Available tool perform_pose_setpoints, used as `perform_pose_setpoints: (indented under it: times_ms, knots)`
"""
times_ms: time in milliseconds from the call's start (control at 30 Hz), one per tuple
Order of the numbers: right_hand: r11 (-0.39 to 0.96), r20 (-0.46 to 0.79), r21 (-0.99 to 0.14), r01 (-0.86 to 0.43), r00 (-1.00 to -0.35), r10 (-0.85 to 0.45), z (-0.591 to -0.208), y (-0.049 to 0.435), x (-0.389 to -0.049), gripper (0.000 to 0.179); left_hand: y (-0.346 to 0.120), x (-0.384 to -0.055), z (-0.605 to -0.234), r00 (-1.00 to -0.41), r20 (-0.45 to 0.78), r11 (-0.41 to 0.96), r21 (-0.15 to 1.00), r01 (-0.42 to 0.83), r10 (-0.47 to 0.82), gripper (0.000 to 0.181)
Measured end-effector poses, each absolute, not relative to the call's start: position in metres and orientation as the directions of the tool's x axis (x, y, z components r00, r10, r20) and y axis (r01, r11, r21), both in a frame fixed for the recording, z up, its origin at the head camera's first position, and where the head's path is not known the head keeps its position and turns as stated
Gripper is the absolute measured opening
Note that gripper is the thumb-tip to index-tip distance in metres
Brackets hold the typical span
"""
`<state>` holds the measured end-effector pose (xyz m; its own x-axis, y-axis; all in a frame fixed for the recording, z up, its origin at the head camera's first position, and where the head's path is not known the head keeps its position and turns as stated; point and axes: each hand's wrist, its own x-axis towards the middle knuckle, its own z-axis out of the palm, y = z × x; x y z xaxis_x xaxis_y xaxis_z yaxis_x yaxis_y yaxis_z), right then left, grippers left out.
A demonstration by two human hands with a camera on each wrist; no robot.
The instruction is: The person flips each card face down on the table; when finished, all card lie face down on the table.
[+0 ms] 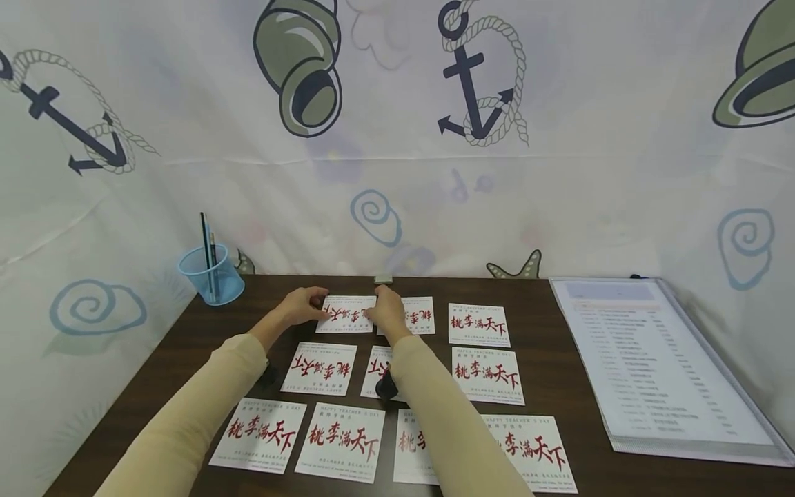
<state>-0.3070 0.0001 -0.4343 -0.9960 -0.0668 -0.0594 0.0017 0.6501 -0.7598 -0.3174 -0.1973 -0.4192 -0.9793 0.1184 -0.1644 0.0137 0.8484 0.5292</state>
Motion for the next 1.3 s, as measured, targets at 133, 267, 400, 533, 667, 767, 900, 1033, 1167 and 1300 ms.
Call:
perform_pose_setpoints:
  times_ms: [133,267,400,533,667,767,900,1033,1167,1300]
  knots:
    - [0.674,-0.059,-0.738,0.012,-0.997,-0.047,-0.436,-0.002,-0.309,0.049,-0.196,-0.321,-0.421,-0.979,-0.174,0.862,0.508,0.006,0.109,0.059]
    - [0.672,-0.067,-0.740,0.025,-0.997,-0.037,-0.436,-0.002,-0.313,0.045,-0.194,-0.323,-0.421,-0.980,-0.178,0.869,0.496,-0.005,0.095,0.058]
    - [0.674,-0.077,-0.739,0.028,-0.996,-0.042,-0.437,-0.001,-0.315,0.041,-0.193,-0.324,-0.421,-0.979,-0.186,0.870,0.493,-0.018,0.085,0.057]
    - [0.675,-0.069,-0.738,0.013,-0.996,-0.055,-0.437,0.000,-0.317,0.038,-0.193,-0.325,-0.421,-0.978,-0.183,0.871,0.490,-0.006,0.096,0.057]
    - [0.663,-0.044,-0.748,-0.008,-0.997,-0.062,-0.437,0.002,-0.317,0.036,-0.193,-0.327,-0.421,-0.978,-0.181,0.872,0.490,0.002,0.104,0.058]
    - [0.642,-0.024,-0.766,-0.022,-0.998,-0.062,-0.437,0.003,-0.316,0.035,-0.192,-0.327,-0.421,-0.980,-0.171,0.862,0.506,0.003,0.104,0.058]
    - [0.599,0.005,-0.800,-0.032,-0.999,-0.048,-0.438,0.003,-0.314,0.034,-0.192,-0.327,-0.423,-0.987,-0.132,0.834,0.552,0.004,0.092,0.057]
    - [0.563,0.035,-0.825,-0.045,-0.999,-0.028,-0.440,0.004,-0.311,0.031,-0.190,-0.325,-0.425,-0.992,-0.107,0.784,0.621,-0.016,0.065,0.058]
    - [0.522,0.050,-0.852,-0.051,-0.999,-0.016,-0.441,0.005,-0.307,0.030,-0.190,-0.321,-0.427,-0.994,-0.097,0.746,0.665,-0.033,0.043,0.059]
    - [0.461,0.056,-0.886,-0.053,-0.998,-0.008,-0.443,0.006,-0.305,0.029,-0.192,-0.319,-0.427,-0.997,-0.069,0.719,0.695,-0.015,0.045,0.054]
